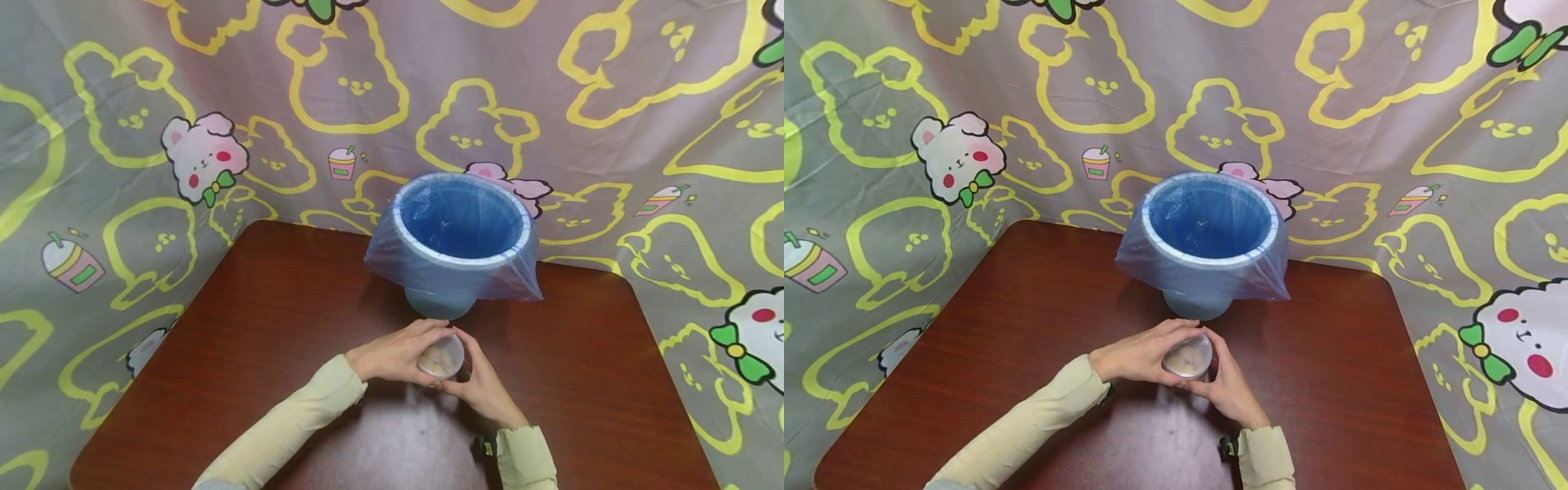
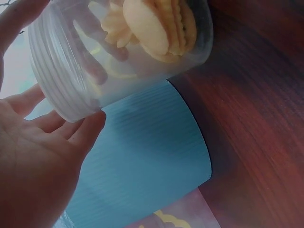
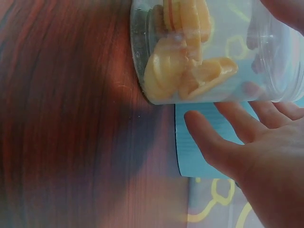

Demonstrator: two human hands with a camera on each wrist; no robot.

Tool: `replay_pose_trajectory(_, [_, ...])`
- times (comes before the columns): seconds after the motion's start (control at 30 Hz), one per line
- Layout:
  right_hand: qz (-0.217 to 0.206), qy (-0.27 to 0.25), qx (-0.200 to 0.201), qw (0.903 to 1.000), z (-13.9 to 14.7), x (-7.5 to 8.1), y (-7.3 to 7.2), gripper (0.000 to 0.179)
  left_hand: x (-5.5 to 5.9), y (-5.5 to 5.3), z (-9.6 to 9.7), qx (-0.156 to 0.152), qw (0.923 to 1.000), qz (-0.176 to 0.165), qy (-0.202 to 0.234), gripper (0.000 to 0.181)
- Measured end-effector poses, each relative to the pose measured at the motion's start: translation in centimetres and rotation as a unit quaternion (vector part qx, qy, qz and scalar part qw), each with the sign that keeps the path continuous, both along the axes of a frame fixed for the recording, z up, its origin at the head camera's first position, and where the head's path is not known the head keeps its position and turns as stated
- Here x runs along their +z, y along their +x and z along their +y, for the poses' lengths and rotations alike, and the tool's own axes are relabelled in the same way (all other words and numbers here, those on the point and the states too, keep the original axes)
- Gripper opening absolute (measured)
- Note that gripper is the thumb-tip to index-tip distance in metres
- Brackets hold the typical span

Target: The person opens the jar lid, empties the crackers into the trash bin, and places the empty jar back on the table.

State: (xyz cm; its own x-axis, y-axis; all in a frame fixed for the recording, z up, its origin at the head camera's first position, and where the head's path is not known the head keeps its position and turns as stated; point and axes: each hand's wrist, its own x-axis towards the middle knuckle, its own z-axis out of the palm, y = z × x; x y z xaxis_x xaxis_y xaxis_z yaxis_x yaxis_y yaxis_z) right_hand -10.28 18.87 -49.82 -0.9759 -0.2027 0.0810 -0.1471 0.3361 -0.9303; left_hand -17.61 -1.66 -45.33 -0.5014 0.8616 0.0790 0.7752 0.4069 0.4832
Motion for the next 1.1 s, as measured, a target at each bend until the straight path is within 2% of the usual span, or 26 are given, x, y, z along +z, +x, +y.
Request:
replay_pose_trajectory(0.3, [0.005,-0.002,0.006,1.0000,-0.2,-0.1,0.2,0.093,0.0,0.3,-0.4,0.006,0.9999,-0.005,0.009,0.088])
replay_pose_trajectory(0.63, [-0.008,-0.004,0.001,1.0000,-0.1,0.0,0.1,0.094,0.3,0.1,-0.8,0.013,0.9993,-0.033,0.006,0.090])
replay_pose_trajectory(0.83, [0.001,0.002,0.004,1.0000,-0.1,0.0,0.0,0.093,0.3,0.1,-1.1,0.012,0.9988,-0.046,0.012,0.087])
replay_pose_trajectory(1.1, [-0.015,-0.005,0.002,0.9999,0.0,0.1,0.1,0.095,0.0,0.1,-1.4,0.007,0.9989,-0.042,0.021,0.083])
